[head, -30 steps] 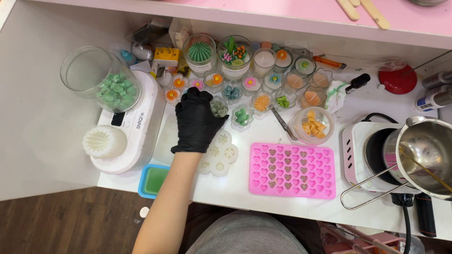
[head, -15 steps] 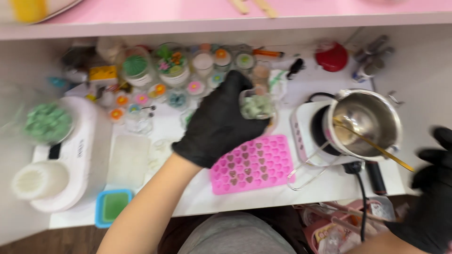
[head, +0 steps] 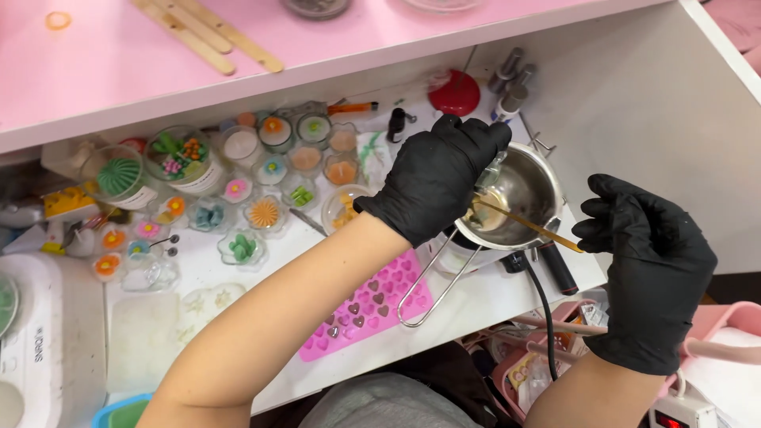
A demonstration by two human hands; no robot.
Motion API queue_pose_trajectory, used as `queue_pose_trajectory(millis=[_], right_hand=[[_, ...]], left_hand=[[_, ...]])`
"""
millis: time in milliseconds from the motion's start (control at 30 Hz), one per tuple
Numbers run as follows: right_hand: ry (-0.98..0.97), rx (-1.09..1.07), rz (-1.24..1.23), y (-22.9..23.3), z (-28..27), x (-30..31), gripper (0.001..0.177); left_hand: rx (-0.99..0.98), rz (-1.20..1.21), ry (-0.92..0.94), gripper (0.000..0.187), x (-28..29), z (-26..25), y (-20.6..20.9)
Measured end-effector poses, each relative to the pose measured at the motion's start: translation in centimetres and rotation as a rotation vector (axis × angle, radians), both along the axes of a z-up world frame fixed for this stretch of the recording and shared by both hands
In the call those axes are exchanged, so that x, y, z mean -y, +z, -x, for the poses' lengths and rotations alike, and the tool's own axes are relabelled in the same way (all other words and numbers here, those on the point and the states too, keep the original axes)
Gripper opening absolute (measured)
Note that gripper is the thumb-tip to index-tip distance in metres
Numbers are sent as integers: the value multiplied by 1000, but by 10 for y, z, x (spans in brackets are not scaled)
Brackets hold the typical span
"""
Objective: Pour melted wax into a heart-shaped mold and then use tweezers to place decorative elements into the molded wax hearts.
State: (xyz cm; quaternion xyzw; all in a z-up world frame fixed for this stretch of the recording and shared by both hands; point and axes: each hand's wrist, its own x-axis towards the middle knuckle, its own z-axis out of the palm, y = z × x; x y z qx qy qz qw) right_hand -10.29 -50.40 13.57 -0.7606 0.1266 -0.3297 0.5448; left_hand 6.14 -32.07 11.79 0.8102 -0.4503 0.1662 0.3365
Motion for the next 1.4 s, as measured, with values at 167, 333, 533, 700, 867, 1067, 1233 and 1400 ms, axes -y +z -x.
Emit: queue_pose_trajectory(millis=[167,333,533,700,867,1067,1233,1400], right_hand=[[-48,-52,-35,-6,8,11,21],[-86,-71,-29,-5,18,15,21],[-270,-375,25,-2,40,31,22],[-332,-568,-17,-16,45,40,25],[-230,-481,-74,-14,42,33,24],[-213,-406,-28,-2,40,24,23],[-153,-485,-98,-43,43,48,25],[-95,-845,69,-82,33,37,33]], left_hand=[[299,-129,74,37,15,-2,-8],[459,-245,103,28,20,-1,-7],[608,-220,-63,27,18,-8,-6],[331,-104,-100,44,2,-9,-2],[-496,342,-357,67,0,-4,-16],[-695,503,-422,61,-3,-4,-19],[-766,556,-213,60,-40,19,-8],[-931,517,-1,52,-117,64,-18]])
